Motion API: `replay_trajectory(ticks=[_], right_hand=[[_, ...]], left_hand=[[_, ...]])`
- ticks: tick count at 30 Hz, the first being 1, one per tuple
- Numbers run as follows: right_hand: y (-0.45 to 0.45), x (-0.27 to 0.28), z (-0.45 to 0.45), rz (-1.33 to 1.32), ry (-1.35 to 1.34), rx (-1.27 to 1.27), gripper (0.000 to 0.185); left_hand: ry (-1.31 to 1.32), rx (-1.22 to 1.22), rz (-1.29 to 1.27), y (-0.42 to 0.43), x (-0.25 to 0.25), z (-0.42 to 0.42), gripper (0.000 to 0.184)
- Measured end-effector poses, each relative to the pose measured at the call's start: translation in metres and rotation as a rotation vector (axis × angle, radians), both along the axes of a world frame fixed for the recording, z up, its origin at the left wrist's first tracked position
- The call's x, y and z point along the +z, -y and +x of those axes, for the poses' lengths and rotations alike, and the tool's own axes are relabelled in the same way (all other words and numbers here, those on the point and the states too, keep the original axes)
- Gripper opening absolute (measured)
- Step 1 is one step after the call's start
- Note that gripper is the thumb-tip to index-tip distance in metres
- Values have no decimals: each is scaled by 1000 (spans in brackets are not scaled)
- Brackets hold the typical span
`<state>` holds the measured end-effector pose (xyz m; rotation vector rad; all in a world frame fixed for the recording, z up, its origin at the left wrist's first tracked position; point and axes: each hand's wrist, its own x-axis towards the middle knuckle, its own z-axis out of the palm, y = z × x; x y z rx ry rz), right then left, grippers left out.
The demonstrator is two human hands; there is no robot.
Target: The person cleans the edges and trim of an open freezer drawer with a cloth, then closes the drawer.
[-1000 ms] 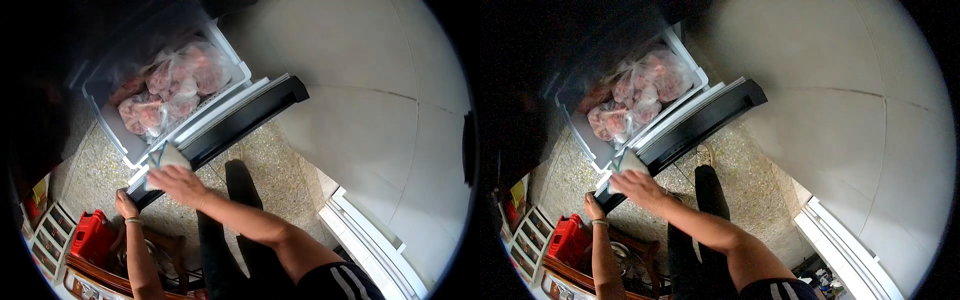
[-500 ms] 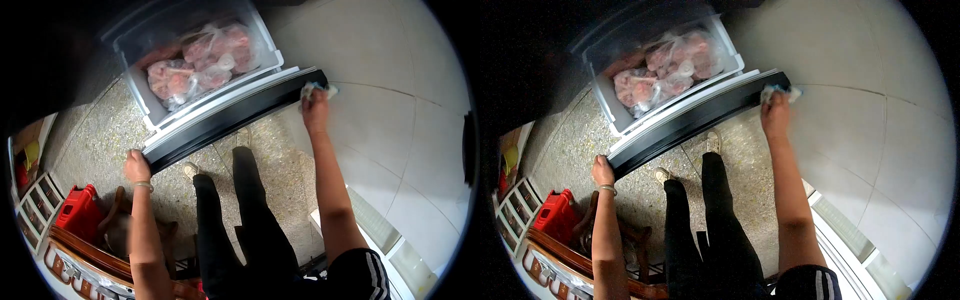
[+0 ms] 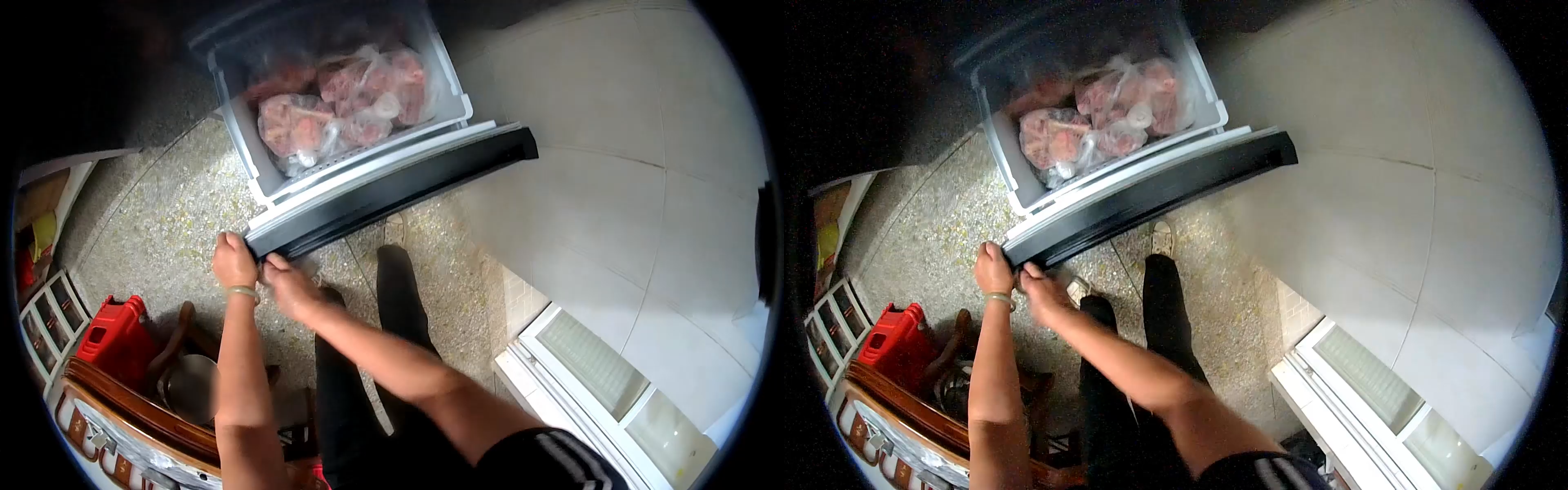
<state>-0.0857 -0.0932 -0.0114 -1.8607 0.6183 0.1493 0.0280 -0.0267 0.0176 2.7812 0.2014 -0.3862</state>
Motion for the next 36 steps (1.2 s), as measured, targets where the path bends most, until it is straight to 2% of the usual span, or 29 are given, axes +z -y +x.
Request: replay_trajectory(ticks=[2, 3, 4, 5, 6, 7, 8, 9, 10, 11, 12, 13, 15, 17, 19, 20, 22, 24, 26, 27, 30, 32, 34, 36], right_hand=[[17, 34, 21, 320, -49, -33, 22], [47, 47, 23, 675, -201, -177, 22], [84, 70, 18, 804, -231, -251, 26], [122, 105, 13, 640, -138, -380, 30], [158, 77, -18, 469, 36, -401, 34], [199, 79, -33, 354, 322, -433, 40], [250, 104, -36, 203, 156, -467, 39], [294, 112, -41, 82, 222, -391, 35], [329, 133, -28, -54, 114, -334, 34], [347, 144, -13, -358, 17, -258, 31], [370, 128, -7, -674, 28, -145, 25], [377, 105, -8, -683, 27, -139, 25], [371, 66, -6, -1001, 106, -117, 20], [332, 61, 7, -1002, 183, -25, 17], [273, 75, 19, -937, 8, 123, 27], [244, 74, 24, -1037, -72, 273, 31], [184, 68, 38, -829, -97, 368, 26], [177, 70, 48, -770, -98, 391, 27], [199, 82, 50, -582, -94, 470, 26], [217, 67, 36, -762, 42, 387, 22], [297, 80, 24, -892, -203, 344, 24], [350, 71, 10, -989, -2, 302, 21], [396, 65, 1, -1198, -124, 222, 19], [431, 80, 9, -1131, -451, 197, 16]], left_hand=[[1, -19, -62, -6, -5, 1, 39], [-11, -18, -64, -5, -4, 1, 39], [-15, -26, -48, -4, -2, 1, 39], [-11, -25, -34, -3, -1, 2, 39], [1, -5, -29, -1, 0, 1, 38], [-6, 14, -31, -1, 0, 0, 38], [-1, 3, -22, -1, 1, 1, 36], [5, -13, -13, -1, 1, 2, 35], [5, -5, -14, -3, -1, 3, 35], [-13, 6, -14, -5, -4, 2, 37], [-35, 16, -18, -6, -7, 1, 39], [-39, 21, -26, -4, -6, 1, 39], [-38, 30, -19, 1, 0, 2, 38], [-43, 28, -15, 1, -1, 3, 40], [-35, 53, -10, 4, 4, 2, 43], [-17, 43, -7, 4, 3, 1, 44], [-8, 39, -18, -5, -9, -2, 44], [-9, 34, -51, -8, -11, 1, 43], [-28, 24, -40, -5, -5, 1, 42], [-40, 13, -9, -3, -2, 2, 43], [-18, 16, -38, -6, -7, 1, 41], [-36, 23, -43, -5, -6, 3, 41], [-56, 36, -41, -6, -5, 1, 41], [-20, -16, 0, -6, -4, 2, 41]])
